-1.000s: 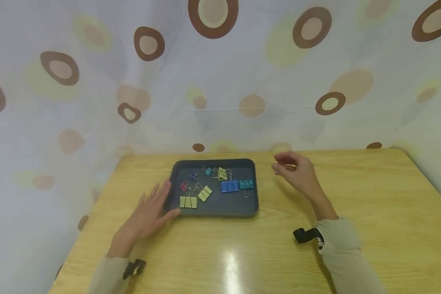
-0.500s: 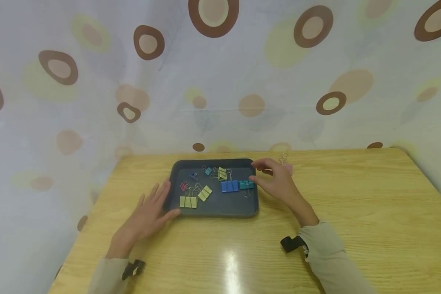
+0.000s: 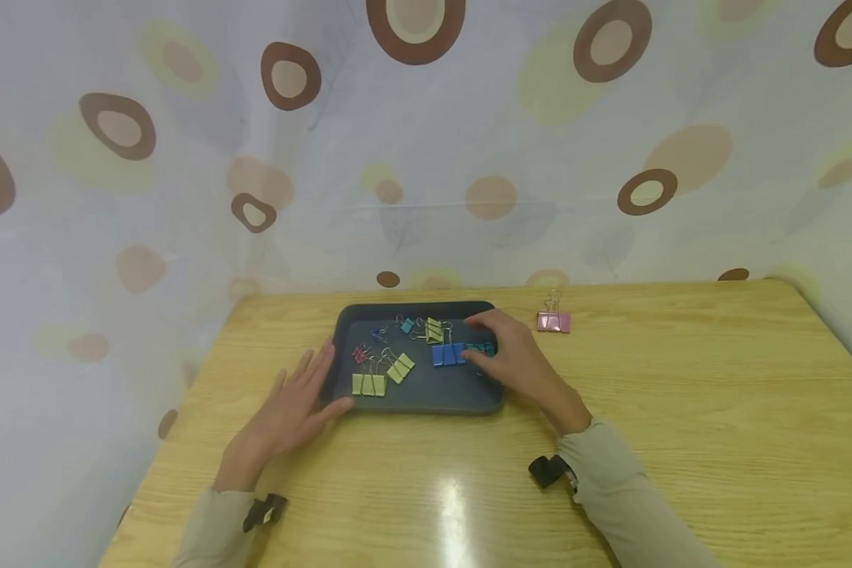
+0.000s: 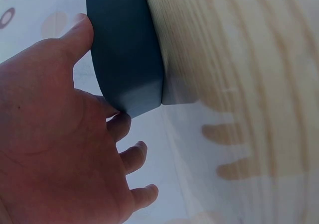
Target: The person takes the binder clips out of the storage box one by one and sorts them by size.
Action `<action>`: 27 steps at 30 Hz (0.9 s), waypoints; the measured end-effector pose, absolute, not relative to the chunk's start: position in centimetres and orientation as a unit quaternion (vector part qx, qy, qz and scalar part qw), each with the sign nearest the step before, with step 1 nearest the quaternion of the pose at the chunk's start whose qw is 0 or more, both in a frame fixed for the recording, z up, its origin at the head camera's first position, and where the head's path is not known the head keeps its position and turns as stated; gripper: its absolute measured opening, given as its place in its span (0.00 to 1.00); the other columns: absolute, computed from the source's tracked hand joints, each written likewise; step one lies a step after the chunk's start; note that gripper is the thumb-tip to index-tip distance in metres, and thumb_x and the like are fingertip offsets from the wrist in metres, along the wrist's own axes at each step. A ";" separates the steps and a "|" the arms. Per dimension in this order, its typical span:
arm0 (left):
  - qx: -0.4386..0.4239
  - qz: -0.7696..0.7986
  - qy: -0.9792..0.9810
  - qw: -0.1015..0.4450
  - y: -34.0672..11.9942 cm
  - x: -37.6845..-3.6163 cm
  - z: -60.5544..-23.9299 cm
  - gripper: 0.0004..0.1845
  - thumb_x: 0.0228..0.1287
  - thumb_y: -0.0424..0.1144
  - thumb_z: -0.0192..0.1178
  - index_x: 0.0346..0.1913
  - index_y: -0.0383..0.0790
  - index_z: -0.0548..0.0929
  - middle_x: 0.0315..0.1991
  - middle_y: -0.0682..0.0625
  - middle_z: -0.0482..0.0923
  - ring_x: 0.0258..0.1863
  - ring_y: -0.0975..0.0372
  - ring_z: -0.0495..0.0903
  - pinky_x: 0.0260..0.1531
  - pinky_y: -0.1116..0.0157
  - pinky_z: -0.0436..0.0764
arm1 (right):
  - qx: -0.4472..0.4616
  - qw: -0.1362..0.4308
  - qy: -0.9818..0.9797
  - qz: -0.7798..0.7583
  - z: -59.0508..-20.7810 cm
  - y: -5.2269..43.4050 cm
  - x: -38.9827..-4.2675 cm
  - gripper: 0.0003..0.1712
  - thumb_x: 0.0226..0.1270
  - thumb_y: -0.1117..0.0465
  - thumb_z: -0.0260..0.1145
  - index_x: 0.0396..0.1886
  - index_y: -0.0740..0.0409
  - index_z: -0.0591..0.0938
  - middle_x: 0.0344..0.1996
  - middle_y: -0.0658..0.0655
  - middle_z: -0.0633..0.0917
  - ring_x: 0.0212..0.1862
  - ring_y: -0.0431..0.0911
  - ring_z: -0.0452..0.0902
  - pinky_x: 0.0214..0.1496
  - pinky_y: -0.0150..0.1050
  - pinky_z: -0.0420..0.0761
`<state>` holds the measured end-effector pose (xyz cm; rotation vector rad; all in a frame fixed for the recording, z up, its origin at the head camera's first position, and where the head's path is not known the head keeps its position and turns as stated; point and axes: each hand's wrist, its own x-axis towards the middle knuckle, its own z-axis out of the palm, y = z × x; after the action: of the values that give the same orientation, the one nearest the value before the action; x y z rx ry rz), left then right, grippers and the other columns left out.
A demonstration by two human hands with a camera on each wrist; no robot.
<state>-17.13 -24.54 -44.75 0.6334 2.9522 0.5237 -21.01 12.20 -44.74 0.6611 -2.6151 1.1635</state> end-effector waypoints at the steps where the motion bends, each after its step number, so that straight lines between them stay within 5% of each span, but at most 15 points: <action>1: 0.208 0.172 0.962 0.035 -24.6 -17.2 -44.8 0.49 0.75 0.64 0.52 0.83 0.36 0.47 0.83 0.42 0.44 0.80 0.39 0.45 0.72 0.31 0.44 | 0.226 0.100 -0.889 0.386 -44.8 12.0 -21.1 0.28 0.60 0.63 0.79 0.58 0.68 0.82 0.55 0.64 0.83 0.59 0.60 0.80 0.62 0.56 0.79; 17: 0.206 0.177 0.962 0.032 -24.8 -17.0 -45.2 0.50 0.75 0.65 0.51 0.83 0.36 0.47 0.83 0.43 0.44 0.80 0.39 0.45 0.72 0.31 0.45 | 0.211 0.056 -0.936 0.274 -45.4 9.2 -21.9 0.29 0.59 0.57 0.80 0.57 0.67 0.83 0.52 0.64 0.86 0.55 0.61 0.81 0.61 0.62 0.75; 27: 0.205 0.177 0.962 0.024 -24.9 -17.0 -45.1 0.49 0.74 0.66 0.52 0.83 0.37 0.47 0.83 0.43 0.44 0.80 0.40 0.46 0.72 0.31 0.45 | 0.205 0.071 -0.945 0.244 -45.7 8.6 -21.7 0.22 0.57 0.57 0.81 0.50 0.59 0.87 0.47 0.58 0.89 0.53 0.55 0.83 0.50 0.52 0.71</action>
<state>-16.96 -24.87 -45.08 0.6333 2.9775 0.5480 -21.67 8.61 -45.73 0.6178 -2.8424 0.7334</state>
